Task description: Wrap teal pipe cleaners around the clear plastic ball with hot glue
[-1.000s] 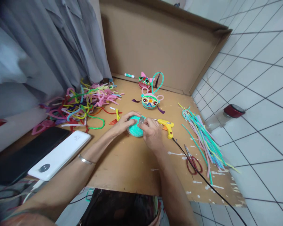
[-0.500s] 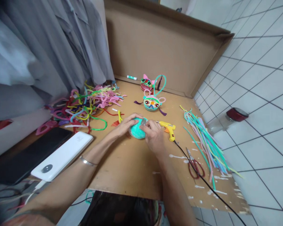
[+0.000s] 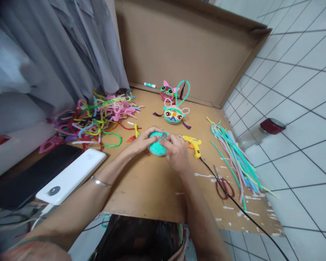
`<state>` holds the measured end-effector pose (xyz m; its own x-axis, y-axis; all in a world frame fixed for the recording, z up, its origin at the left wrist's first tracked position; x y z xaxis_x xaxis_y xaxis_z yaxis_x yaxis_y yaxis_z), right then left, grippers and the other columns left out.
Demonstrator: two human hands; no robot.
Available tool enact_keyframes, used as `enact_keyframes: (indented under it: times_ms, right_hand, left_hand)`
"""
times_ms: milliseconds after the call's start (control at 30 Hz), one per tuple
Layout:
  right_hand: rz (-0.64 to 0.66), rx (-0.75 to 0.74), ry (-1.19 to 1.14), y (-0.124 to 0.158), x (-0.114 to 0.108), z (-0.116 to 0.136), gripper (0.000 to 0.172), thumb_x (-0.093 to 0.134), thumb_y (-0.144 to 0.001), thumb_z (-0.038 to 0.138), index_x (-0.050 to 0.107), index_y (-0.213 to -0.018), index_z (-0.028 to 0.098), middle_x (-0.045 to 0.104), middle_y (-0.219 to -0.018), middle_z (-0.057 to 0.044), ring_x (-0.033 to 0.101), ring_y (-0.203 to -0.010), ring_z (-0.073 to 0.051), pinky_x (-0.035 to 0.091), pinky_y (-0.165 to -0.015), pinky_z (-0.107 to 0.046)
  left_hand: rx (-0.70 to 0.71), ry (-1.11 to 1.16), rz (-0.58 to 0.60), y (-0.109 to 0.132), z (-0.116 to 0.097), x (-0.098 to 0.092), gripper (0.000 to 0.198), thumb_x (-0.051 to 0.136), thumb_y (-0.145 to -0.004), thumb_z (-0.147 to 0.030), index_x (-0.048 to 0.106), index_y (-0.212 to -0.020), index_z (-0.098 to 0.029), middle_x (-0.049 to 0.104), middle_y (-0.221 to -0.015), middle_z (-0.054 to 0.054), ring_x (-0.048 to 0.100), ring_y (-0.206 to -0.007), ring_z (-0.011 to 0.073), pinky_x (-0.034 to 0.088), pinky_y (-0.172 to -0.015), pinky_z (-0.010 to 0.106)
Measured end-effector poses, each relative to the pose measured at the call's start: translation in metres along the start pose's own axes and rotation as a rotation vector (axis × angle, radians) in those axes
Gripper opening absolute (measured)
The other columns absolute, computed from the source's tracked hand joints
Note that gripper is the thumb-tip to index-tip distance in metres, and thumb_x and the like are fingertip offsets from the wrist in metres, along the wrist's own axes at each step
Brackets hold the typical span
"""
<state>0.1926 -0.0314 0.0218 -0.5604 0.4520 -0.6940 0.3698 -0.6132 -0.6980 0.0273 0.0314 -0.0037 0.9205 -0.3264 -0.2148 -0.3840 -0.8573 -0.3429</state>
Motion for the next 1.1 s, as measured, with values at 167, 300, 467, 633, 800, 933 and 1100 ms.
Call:
enact_keyframes:
  times_ms: [167,300,467,633,800,933,1100]
  right_hand:
    - [-0.025,0.061,-0.133,-0.0016,-0.0024,-0.0006,0.020,0.052,-0.095,0.019,0.072,-0.097,0.022,0.066,-0.087,-0.005,0.062,-0.084,-0.018,0.047,-0.075,-0.031]
    - [-0.042,0.073,-0.144,-0.0022,-0.0037,-0.0006,0.017,0.055,-0.094,0.018,0.071,-0.090,0.021,0.066,-0.085,-0.004,0.063,-0.080,-0.017,0.047,-0.073,-0.030]
    - [-0.003,0.010,-0.052,-0.0005,-0.0018,-0.0023,0.023,0.051,-0.094,0.015,0.072,-0.090,0.023,0.063,-0.085,-0.004,0.058,-0.080,-0.018,0.043,-0.072,-0.031]
    - [-0.011,-0.065,0.056,-0.0005,-0.0022,-0.0002,0.028,0.048,-0.094,0.009,0.071,-0.088,0.024,0.062,-0.084,-0.004,0.053,-0.079,-0.017,0.037,-0.071,-0.031]
    - [-0.017,-0.077,0.131,-0.0004,-0.0017,0.0046,0.030,0.046,-0.092,0.007,0.071,-0.087,0.023,0.062,-0.086,-0.006,0.050,-0.080,-0.019,0.035,-0.072,-0.033]
    - [-0.027,-0.082,0.146,0.0000,-0.0003,0.0055,0.031,0.045,-0.092,0.007,0.070,-0.083,0.023,0.061,-0.085,-0.005,0.050,-0.080,-0.018,0.035,-0.071,-0.033]
    - [-0.029,-0.055,0.104,-0.0001,0.0006,0.0045,0.032,0.045,-0.092,0.005,0.070,-0.084,0.022,0.061,-0.085,-0.005,0.052,-0.081,-0.018,0.035,-0.071,-0.033]
  left_hand:
    - [-0.005,0.007,0.008,0.0006,-0.0004,-0.0006,0.036,0.057,-0.083,-0.037,0.064,-0.111,-0.017,0.067,-0.118,0.008,0.061,-0.113,0.0239,0.048,-0.102,0.038]
    - [0.000,-0.030,0.011,-0.0001,-0.0022,-0.0012,0.035,0.056,-0.081,-0.034,0.064,-0.111,-0.017,0.067,-0.118,0.007,0.061,-0.114,0.0238,0.045,-0.104,0.038]
    - [-0.007,-0.029,0.020,-0.0007,-0.0039,-0.0013,0.036,0.054,-0.080,-0.033,0.064,-0.111,-0.017,0.067,-0.118,0.007,0.061,-0.113,0.0238,0.046,-0.104,0.038]
    - [0.005,-0.022,0.009,-0.0006,-0.0043,-0.0006,0.034,0.056,-0.079,-0.033,0.065,-0.108,-0.018,0.067,-0.116,0.007,0.061,-0.113,0.0239,0.045,-0.104,0.039]
    - [-0.002,-0.008,-0.001,-0.0003,-0.0036,-0.0009,0.032,0.057,-0.079,-0.030,0.066,-0.108,-0.018,0.068,-0.118,0.007,0.061,-0.115,0.0240,0.046,-0.104,0.039]
    - [-0.014,-0.003,0.001,-0.0013,-0.0021,-0.0020,0.034,0.054,-0.082,-0.034,0.067,-0.109,-0.017,0.068,-0.121,0.008,0.060,-0.117,0.0245,0.046,-0.105,0.038]
    - [-0.031,0.047,-0.011,-0.0032,0.0006,-0.0028,0.035,0.049,-0.084,-0.037,0.069,-0.105,-0.017,0.070,-0.119,0.007,0.061,-0.115,0.0242,0.045,-0.105,0.037]
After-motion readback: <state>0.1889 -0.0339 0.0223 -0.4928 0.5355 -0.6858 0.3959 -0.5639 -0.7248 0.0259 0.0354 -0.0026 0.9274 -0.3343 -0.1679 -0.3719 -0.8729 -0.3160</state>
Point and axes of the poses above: each hand's wrist, its own y-axis away from the middle knuckle, its own x-axis out of the palm, z = x × y, the point moved 2 cm from there along -y, towards the middle knuckle
